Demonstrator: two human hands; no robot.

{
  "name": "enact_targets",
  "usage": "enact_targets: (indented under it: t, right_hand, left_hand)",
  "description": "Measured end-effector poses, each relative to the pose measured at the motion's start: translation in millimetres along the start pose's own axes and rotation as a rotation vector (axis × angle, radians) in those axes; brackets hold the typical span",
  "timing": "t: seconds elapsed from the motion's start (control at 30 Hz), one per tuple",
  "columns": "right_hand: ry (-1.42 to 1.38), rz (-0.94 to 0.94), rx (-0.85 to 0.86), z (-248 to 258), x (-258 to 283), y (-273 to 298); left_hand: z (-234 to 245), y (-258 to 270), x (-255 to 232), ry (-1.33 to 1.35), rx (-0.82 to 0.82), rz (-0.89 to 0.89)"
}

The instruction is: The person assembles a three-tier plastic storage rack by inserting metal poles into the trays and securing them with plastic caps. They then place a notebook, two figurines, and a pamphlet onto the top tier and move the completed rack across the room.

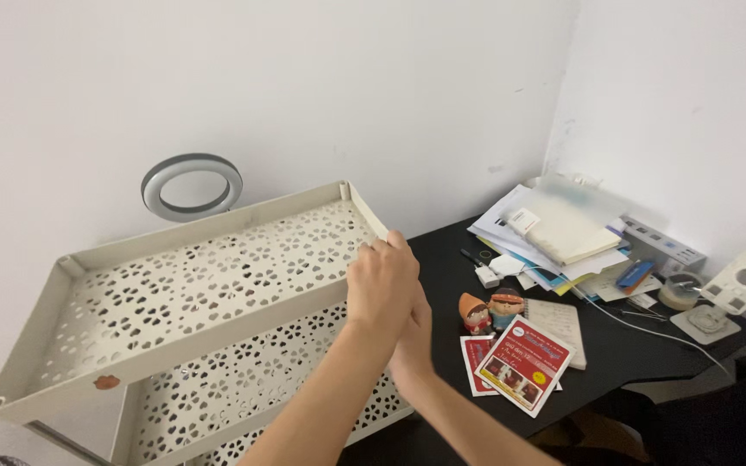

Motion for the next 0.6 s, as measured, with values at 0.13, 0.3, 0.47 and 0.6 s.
enact_targets:
  t: [0.13, 0.3, 0.47, 0.6]
  right_hand:
    - [0.107, 0.043, -0.058, 2, -11, -10]
    - [0.119, -0.203, 0.047, 24, -7, -27]
    - [-0.082, -0.358, 0.357, 25, 3, -39]
    - [0.153, -0.235, 0.134, 21, -1, -28]
  left_hand:
    - [-5, 5, 1, 0.100, -0.046, 0.025]
    - [-4, 2, 4, 0.087, -0.116, -0.012]
    - [-13, 1, 3, 0.113, -0.001, -0.016]
    - [-5, -1, 4, 0.115, -0.082, 0.041]
Point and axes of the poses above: each hand's wrist, its own y-axis away from the middle knuckle, its own z-axis out of the back of the hand, x = y × z, the point moved 5 cm from there along -y, towards the middle knuckle, and after that the axes turned 11 degrees about -y, right-handed, at the moved point
